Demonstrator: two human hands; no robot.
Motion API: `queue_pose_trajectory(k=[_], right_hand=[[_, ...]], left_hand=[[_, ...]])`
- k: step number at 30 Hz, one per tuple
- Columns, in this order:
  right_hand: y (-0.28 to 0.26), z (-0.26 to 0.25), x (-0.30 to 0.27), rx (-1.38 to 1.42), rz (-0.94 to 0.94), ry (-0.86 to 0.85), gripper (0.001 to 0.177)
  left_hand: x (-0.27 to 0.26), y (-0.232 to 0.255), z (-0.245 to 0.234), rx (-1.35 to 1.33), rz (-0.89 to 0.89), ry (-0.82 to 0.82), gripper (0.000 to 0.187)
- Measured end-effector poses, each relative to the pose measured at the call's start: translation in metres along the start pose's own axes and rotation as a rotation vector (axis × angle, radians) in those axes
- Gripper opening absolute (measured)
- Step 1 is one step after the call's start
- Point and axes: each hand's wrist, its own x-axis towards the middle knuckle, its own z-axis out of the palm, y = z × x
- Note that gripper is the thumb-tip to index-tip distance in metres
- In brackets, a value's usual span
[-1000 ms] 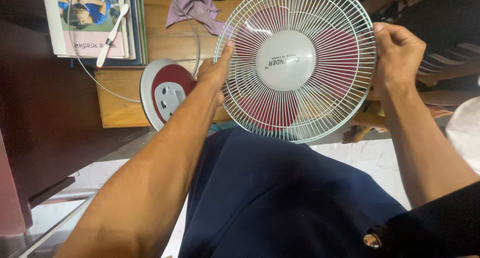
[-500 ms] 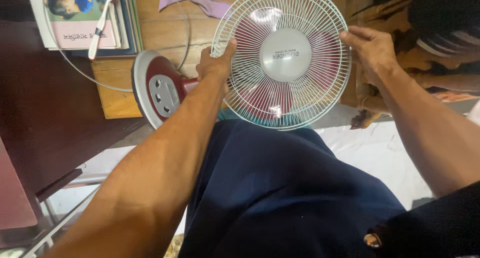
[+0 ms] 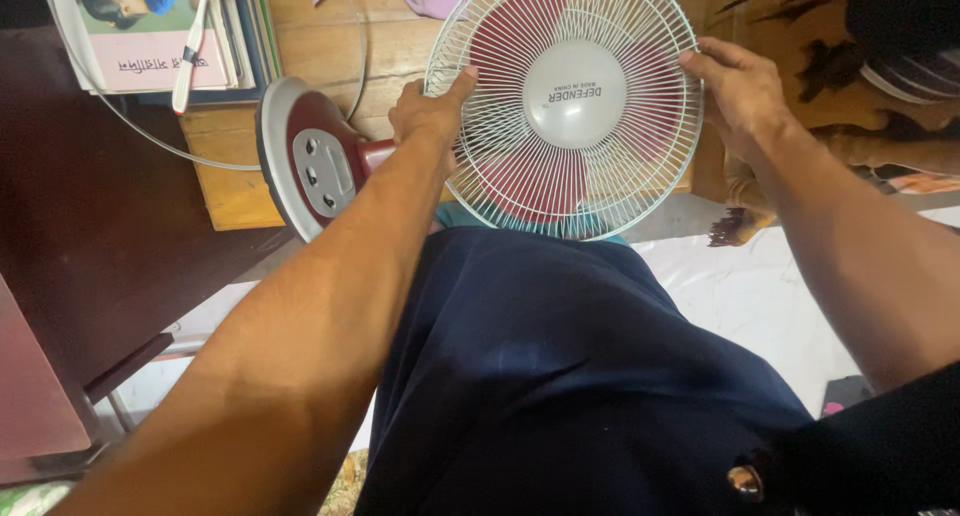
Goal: The person assembles a table fan by attaching the front grille and securing it with a screwdriver. They wipe the fan blade and grille with a cloth before reattaching the components.
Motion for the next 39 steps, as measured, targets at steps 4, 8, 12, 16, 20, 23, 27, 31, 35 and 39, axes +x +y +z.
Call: queue_pose_trajectory(k=[4,8,12,16,20,23,27,31,35,39], right_hand=[[0.003,0.001,-0.008,-0.009,0.036,0.035,0.050],[0.006,0.003,-0.011,0.073,0.115,0.027,0.056],[0.023,0.006,-0.019,0.148,0.041,0.021,0.061],[0.042,0.011,-0.026,0.107,0.037,0.119,0.061],[0.047,0.019,-0.031,0.169,-0.033,0.115,0.064],[0.040,0.026,-0.040,0.071,0.000,0.141,0.071],[0.031,0.035,-0.055,-0.070,0.169,0.213,0.079],[0.036,0.038,-0.056,0.106,-0.017,0.107,0.076],[0.042,0.035,-0.041,0.099,-0.095,0.082,0.071],[0.032,0.045,-0.018,0.086,-0.167,0.006,0.070]], left_hand=[[-0.005,0.005,0.001,0.118,-0.007,0.017,0.070],[-0.007,0.001,0.003,0.120,-0.008,0.011,0.076],[-0.004,-0.008,0.008,0.130,0.028,0.026,0.084],[0.000,-0.016,0.013,0.185,0.074,0.054,0.090],[-0.002,-0.017,0.010,0.155,0.116,0.046,0.091],[-0.005,-0.015,0.005,0.192,0.104,0.031,0.092],[-0.012,-0.016,0.001,0.105,0.040,-0.027,0.087],[-0.010,-0.027,-0.003,0.060,0.116,-0.025,0.083],[-0.001,-0.035,-0.004,0.009,0.132,0.026,0.090],[0.010,-0.036,-0.014,-0.042,0.196,0.082,0.088]])
